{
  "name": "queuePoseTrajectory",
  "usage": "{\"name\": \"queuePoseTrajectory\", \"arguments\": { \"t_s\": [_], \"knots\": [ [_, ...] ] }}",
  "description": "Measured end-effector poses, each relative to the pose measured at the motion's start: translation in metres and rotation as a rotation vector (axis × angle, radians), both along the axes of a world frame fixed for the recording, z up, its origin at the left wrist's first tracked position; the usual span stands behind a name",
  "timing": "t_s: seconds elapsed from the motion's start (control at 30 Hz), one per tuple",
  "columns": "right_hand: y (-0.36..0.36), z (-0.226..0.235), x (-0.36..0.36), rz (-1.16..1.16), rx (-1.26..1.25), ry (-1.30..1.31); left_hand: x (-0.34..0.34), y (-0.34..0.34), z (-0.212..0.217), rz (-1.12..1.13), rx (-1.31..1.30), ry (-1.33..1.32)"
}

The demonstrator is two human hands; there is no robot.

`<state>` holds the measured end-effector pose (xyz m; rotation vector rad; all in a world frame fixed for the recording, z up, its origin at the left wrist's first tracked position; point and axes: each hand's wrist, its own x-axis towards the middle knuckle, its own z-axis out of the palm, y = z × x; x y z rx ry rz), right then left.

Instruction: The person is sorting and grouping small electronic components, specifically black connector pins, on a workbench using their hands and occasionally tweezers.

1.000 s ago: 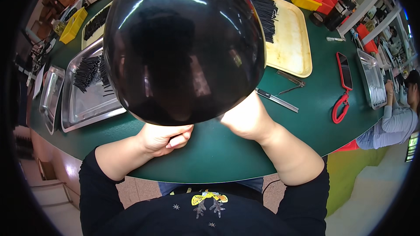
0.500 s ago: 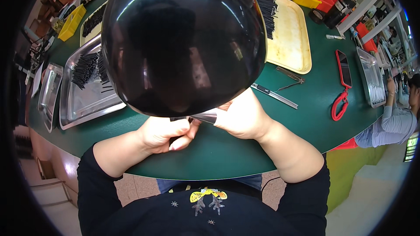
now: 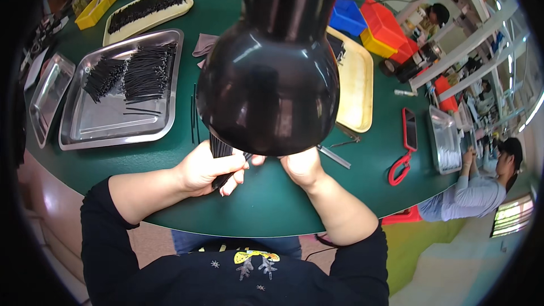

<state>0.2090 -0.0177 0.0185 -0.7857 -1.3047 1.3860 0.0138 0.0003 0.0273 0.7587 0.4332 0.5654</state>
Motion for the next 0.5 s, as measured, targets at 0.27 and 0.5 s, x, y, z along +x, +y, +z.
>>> {"name": "queuePoseTrajectory", "arguments": {
  "t_s": [0.27,0.5],
  "knots": [
    [-0.002,0.009,-0.012,0.155,-0.021,-0.059,-0.004,-0.002,0.003,-0.119,-0.174,-0.008],
    [-0.002,-0.007,-0.010,0.057,-0.046,0.137,-0.002,-0.002,0.006,-0.047,-0.041,0.080]
  ]
}}
